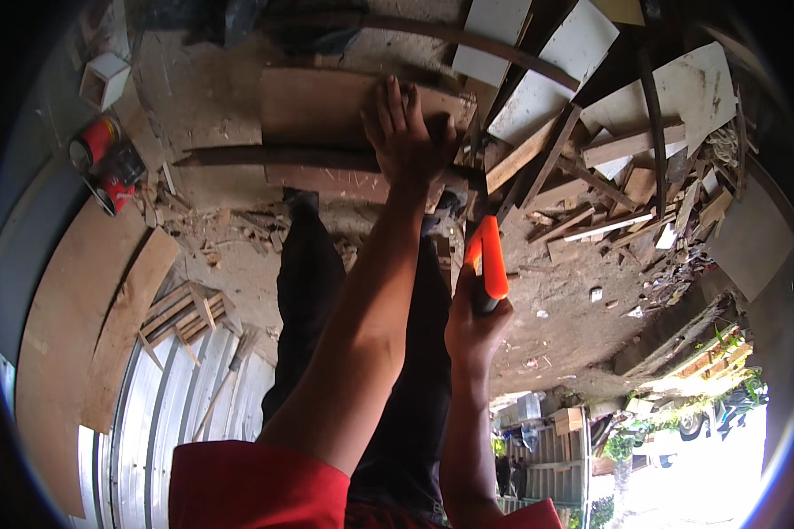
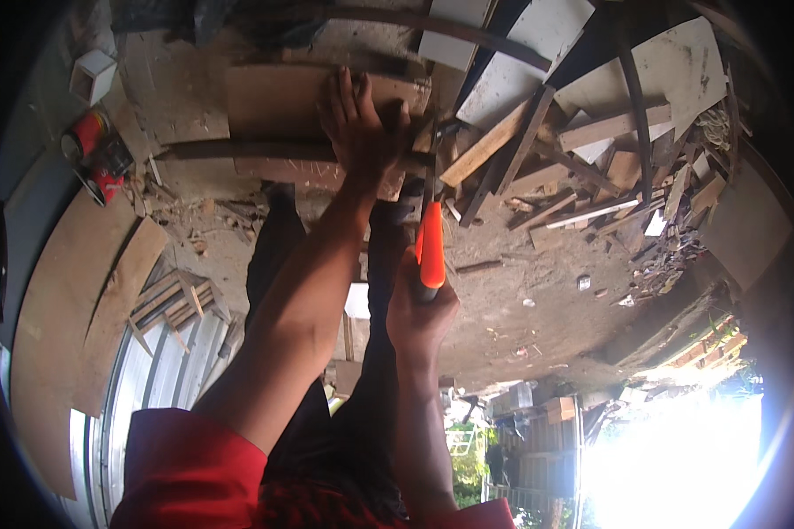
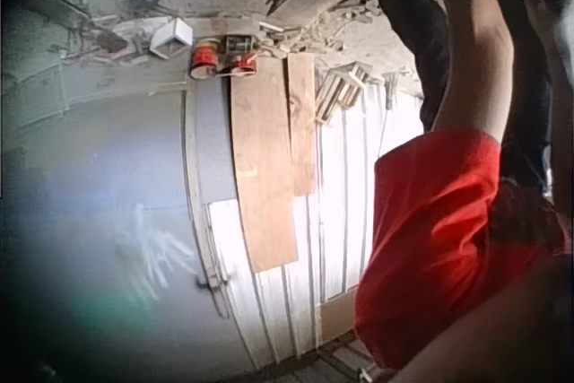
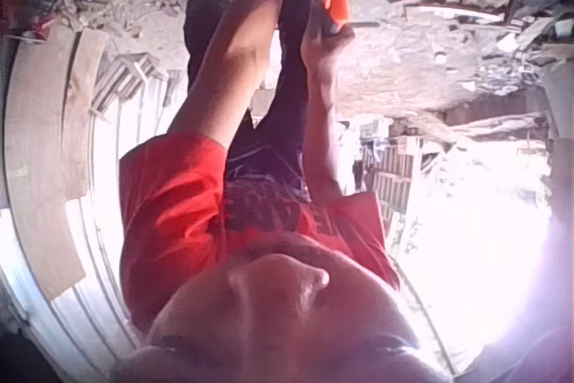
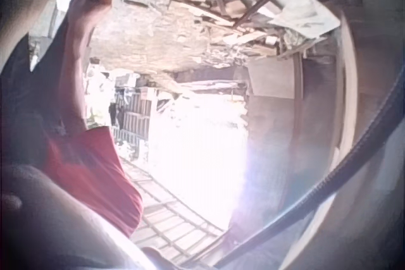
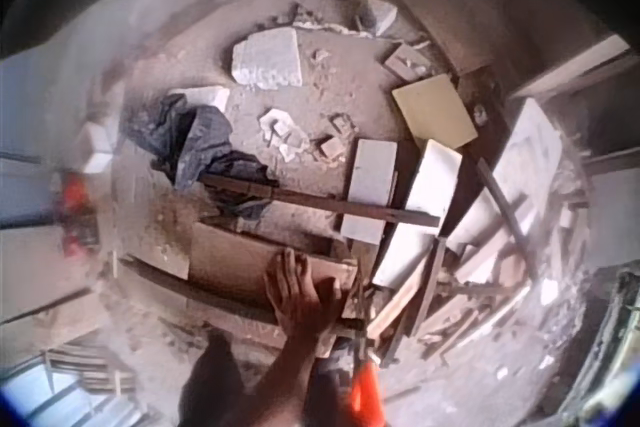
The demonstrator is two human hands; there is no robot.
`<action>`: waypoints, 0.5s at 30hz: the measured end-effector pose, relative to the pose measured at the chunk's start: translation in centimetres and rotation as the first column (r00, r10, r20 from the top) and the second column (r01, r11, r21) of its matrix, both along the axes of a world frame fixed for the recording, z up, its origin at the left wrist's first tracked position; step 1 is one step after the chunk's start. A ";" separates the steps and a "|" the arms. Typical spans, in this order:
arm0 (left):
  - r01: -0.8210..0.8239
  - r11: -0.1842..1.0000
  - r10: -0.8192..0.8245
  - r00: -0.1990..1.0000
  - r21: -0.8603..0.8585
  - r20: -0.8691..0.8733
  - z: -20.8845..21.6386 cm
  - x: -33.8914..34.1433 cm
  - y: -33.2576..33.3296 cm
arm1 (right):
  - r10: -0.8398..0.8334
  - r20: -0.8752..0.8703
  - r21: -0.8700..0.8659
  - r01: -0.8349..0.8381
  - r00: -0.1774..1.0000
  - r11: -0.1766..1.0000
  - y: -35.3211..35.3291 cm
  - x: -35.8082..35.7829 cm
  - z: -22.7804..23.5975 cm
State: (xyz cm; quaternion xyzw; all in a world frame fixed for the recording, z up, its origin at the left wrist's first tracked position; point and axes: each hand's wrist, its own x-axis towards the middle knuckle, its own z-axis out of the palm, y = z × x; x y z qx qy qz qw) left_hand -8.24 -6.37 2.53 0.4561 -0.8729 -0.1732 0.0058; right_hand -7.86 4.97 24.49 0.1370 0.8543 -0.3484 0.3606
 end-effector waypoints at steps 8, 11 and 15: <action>0.007 1.000 -0.006 0.996 -0.008 0.089 -0.3 0.2 0.1 | 0.103 0.033 0.116 -0.107 0.994 0.988 0.1 0.3 0.3; 0.018 1.000 -0.019 0.997 0.021 0.077 0.2 -0.2 -0.1 | 0.019 0.093 0.121 -0.030 0.995 0.992 -1.1 -0.1 1.4; 0.068 0.996 -0.065 0.997 -0.064 0.034 -0.2 -0.4 -0.1 | -0.025 -0.083 0.008 0.026 0.996 1.000 -1.3 1.5 0.5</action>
